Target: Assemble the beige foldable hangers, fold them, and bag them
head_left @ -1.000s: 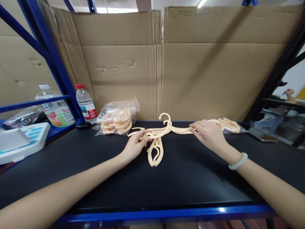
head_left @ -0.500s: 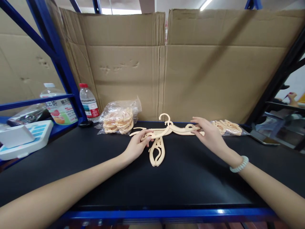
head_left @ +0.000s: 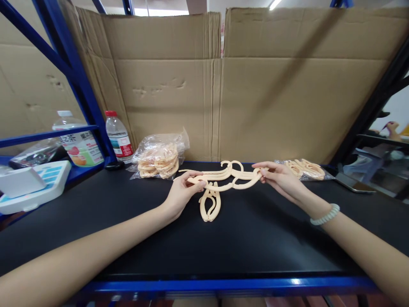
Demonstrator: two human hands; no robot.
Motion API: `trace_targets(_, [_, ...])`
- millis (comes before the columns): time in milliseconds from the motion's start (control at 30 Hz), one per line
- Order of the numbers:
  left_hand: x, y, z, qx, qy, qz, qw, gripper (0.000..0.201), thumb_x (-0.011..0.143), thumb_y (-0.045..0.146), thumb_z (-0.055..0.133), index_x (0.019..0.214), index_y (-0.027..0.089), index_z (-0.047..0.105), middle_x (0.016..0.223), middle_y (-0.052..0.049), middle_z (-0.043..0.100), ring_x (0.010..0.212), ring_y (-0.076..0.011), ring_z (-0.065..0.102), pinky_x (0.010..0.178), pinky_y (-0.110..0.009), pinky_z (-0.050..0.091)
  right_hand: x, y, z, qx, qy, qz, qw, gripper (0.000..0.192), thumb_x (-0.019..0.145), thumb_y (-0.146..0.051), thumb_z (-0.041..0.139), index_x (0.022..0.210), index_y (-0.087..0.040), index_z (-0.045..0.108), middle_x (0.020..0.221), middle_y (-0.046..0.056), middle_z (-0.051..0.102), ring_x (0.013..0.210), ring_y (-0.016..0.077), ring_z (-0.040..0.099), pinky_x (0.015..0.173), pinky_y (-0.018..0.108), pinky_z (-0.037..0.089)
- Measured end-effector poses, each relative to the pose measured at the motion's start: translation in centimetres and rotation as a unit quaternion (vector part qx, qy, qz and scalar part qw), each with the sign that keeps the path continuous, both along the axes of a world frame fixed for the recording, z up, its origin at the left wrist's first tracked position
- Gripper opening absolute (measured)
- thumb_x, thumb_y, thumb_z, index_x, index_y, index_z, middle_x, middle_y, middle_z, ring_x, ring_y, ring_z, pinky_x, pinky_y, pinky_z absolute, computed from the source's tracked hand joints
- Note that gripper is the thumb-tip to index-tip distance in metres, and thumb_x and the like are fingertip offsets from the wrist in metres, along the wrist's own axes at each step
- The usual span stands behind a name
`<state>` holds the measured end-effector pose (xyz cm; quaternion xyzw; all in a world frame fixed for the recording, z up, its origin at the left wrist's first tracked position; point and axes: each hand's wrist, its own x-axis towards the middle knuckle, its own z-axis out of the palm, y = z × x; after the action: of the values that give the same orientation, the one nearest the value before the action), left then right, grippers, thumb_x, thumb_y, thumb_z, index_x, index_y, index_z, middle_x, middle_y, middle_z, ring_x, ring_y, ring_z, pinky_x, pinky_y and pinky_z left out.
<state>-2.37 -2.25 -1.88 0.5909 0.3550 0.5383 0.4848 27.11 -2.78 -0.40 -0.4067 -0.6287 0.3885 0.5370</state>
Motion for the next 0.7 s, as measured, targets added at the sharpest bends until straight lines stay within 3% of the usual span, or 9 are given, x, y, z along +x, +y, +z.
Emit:
trace_targets(133, [0.8, -1.4, 0.5, -0.035, 0.011, -0.025, 0.999, 0.041, 0.066, 0.032, 0.078, 0.1, 0.016, 0.062, 0.079, -0.001, 0.064, 0.072, -0.0146, 0.062, 0.057, -0.022, 0.051, -1.8, -1.1, 0.2, -0.036, 0.073, 0.012, 0.997, 0.038, 0.071, -0.037, 0.073, 0.101, -0.02, 0.056, 0.071, -0.002, 0.057, 0.058, 0.0112, 0.051, 0.054, 0.027, 0.044])
trace_targets(233, [1.4, -2.6, 0.7, -0.051, 0.007, -0.064, 0.997, 0.042, 0.068, 0.033, 0.077, 0.104, 0.015, 0.062, 0.081, -0.003, 0.065, 0.072, -0.0141, 0.063, 0.06, -0.023, 0.053, -3.8, -2.6, 0.3, -0.07, 0.083, 0.053, 0.993, 0.038, 0.072, -0.036, 0.075, 0.098, -0.022, 0.051, 0.065, -0.004, 0.058, 0.056, 0.0105, 0.051, 0.054, 0.025, 0.044])
trace_targets(333, [1.8, -3.4, 0.6, -0.048, 0.015, -0.099, 0.994, 0.039, 0.07, 0.032, 0.076, 0.102, 0.014, 0.063, 0.077, -0.003, 0.066, 0.069, -0.0139, 0.064, 0.06, -0.023, 0.053, -5.2, -3.9, 0.2, -0.119, 0.033, 0.128, 0.984, 0.036, 0.072, -0.036, 0.075, 0.095, -0.02, 0.053, 0.076, 0.001, 0.065, 0.06, 0.0106, 0.056, 0.056, 0.025, 0.047])
trace_targets(433, [1.8, -3.7, 0.6, -0.041, 0.02, -0.093, 0.995, 0.037, 0.07, 0.031, 0.076, 0.101, 0.014, 0.064, 0.079, -0.004, 0.067, 0.07, -0.0144, 0.064, 0.059, -0.022, 0.053, -5.7, -4.4, 0.0, -0.142, -0.052, 0.192, 0.97, 0.029, 0.075, -0.037, 0.073, 0.09, -0.017, 0.058, 0.078, 0.004, 0.068, 0.057, 0.0097, 0.057, 0.05, 0.022, 0.045])
trace_targets(700, [1.8, -3.7, 0.7, 0.017, 0.031, -0.119, 0.992, 0.04, 0.074, 0.025, 0.073, 0.113, 0.017, 0.065, 0.109, -0.008, 0.068, 0.088, -0.0178, 0.065, 0.081, -0.029, 0.054, -6.1, -4.2, -0.5, -0.087, -0.079, 0.114, 0.986, 0.029, 0.077, -0.042, 0.069, 0.088, -0.017, 0.06, 0.068, 0.002, 0.066, 0.044, 0.0075, 0.049, 0.04, 0.02, 0.04])
